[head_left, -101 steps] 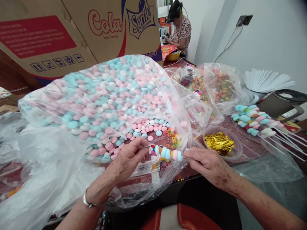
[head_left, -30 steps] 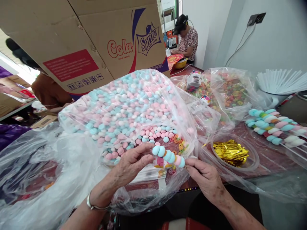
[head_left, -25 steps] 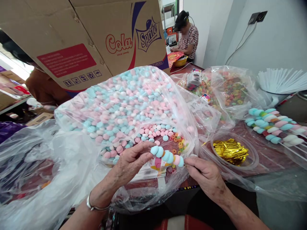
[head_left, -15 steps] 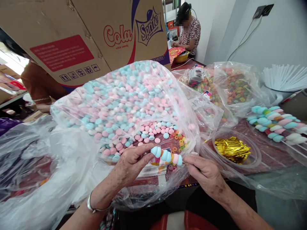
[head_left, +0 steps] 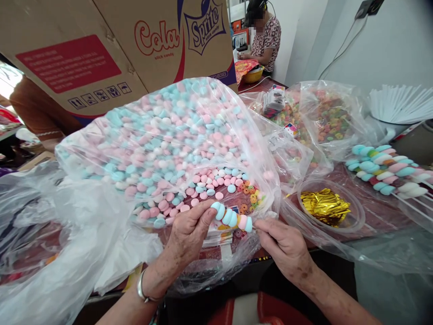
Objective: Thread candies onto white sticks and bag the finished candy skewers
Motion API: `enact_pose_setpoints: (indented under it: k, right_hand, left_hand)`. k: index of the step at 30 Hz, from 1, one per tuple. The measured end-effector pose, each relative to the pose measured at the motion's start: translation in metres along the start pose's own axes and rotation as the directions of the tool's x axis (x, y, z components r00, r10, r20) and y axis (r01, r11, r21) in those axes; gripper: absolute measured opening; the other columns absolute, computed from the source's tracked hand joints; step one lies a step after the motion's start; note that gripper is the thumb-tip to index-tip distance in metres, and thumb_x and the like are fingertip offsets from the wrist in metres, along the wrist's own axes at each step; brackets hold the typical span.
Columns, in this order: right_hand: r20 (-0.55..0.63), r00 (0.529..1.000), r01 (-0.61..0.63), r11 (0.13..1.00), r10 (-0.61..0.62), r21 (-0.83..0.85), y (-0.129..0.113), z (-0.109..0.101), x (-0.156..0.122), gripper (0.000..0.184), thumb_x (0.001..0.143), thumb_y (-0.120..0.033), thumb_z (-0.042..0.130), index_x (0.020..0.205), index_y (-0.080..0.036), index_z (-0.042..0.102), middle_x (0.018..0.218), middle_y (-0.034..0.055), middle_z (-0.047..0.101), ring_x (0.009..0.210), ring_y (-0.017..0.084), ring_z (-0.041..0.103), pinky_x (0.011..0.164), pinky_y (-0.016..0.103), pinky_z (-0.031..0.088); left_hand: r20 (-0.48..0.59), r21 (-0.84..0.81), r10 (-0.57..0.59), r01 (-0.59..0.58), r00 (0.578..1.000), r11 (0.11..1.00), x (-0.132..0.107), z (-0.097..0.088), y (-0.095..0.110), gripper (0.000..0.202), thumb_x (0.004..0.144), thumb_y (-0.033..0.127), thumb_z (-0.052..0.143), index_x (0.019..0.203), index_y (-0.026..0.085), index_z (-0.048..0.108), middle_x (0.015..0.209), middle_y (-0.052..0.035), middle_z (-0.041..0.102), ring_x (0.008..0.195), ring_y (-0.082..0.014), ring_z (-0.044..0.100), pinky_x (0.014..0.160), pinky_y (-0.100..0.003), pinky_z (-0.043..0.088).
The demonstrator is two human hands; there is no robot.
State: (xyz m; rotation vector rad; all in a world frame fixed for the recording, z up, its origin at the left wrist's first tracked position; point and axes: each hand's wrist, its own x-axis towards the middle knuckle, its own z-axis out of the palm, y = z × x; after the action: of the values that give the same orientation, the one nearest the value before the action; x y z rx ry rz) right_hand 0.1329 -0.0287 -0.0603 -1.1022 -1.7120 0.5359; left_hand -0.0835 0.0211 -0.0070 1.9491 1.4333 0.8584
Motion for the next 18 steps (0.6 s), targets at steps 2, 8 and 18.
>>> enact_pose_setpoints:
  k: [2, 8, 18]
  right_hand:
    - [-0.01, 1.0, -0.011, 1.0, 0.012, 0.007, 0.001, 0.002, -0.001, 0.022, 0.089, -0.013, 0.048, 0.097, -0.018, 0.068, 0.074, 0.0029, 0.068, 0.064, 0.014, 0.064, 0.062, 0.022, 0.05]
    - [-0.05, 0.996, -0.067, 0.996, 0.07, 0.054, 0.003, 0.006, -0.005, 0.02, 0.089, -0.014, 0.049, 0.097, -0.019, 0.067, 0.083, 0.0038, 0.07, 0.073, 0.015, 0.066, 0.07, 0.023, 0.051]
    - [0.027, 0.84, -0.437, 0.646, 0.542, 0.626, -0.004, 0.007, 0.008, 0.018, 0.084, -0.036, 0.062, 0.084, -0.018, 0.062, 0.066, -0.0036, 0.054, 0.054, 0.009, 0.043, 0.05, 0.02, 0.038]
  left_hand:
    - [0.015, -0.056, -0.013, 0.014, 1.0, 0.998, 0.0, 0.002, -0.001, 0.031, 0.09, 0.035, 0.051, 0.106, 0.016, 0.07, 0.043, 0.0066, 0.045, 0.042, -0.0094, 0.041, 0.044, -0.02, 0.036]
    - [0.115, -0.147, -0.049, 0.066, 0.992, 0.987, -0.001, 0.005, -0.004, 0.028, 0.091, 0.036, 0.05, 0.103, 0.017, 0.068, 0.048, 0.0066, 0.044, 0.043, -0.0073, 0.039, 0.041, -0.019, 0.03]
    - [0.25, -0.625, -0.225, 0.335, 0.942, 0.705, -0.005, -0.001, -0.006, 0.037, 0.078, 0.03, 0.07, 0.109, 0.017, 0.055, 0.069, 0.0034, 0.056, 0.048, -0.0054, 0.047, 0.044, -0.017, 0.037]
